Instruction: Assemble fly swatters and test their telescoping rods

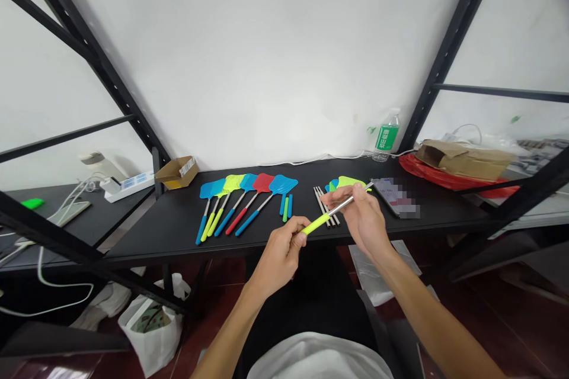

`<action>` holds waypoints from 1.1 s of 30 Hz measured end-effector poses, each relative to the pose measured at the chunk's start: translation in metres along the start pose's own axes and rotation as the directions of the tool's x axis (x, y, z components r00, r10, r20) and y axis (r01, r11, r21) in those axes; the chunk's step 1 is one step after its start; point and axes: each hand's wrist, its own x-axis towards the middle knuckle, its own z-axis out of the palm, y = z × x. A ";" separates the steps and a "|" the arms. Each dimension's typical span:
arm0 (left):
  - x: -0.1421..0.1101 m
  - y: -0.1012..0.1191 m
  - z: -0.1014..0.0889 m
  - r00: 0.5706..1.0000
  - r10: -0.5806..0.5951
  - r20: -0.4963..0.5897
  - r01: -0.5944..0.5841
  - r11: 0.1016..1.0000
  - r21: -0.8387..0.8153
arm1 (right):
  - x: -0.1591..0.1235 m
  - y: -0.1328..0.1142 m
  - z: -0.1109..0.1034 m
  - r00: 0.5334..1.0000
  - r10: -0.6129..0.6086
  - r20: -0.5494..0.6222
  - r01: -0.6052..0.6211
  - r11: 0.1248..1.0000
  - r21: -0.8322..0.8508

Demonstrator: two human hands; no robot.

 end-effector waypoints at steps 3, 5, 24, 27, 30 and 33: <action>0.001 0.002 0.004 1.000 -0.013 -0.005 0.013 1.000 0.007 | -0.003 0.009 0.007 0.990 0.057 0.127 -0.048 0.996 -0.073; 0.003 0.004 0.007 1.000 -0.016 -0.011 0.016 0.999 0.027 | 0.000 0.018 0.006 0.951 0.125 0.284 -0.078 0.982 -0.171; 0.000 -0.006 -0.010 0.984 -0.053 -0.167 0.067 0.995 0.079 | 0.060 0.081 -0.124 0.999 0.051 0.005 0.010 -0.103 -0.995; 0.000 -0.006 -0.010 0.984 -0.044 -0.173 0.060 0.994 0.087 | 0.059 0.076 -0.118 0.999 0.048 0.020 0.027 -0.169 -0.985; 0.001 -0.005 -0.011 0.984 -0.046 -0.170 0.059 0.995 0.075 | 0.057 0.072 -0.116 0.999 0.012 0.046 0.047 -0.184 -0.982; 0.001 -0.006 -0.010 0.985 -0.054 -0.163 0.065 0.996 0.061 | 0.055 0.071 -0.114 0.995 -0.081 0.051 0.038 -0.150 -0.988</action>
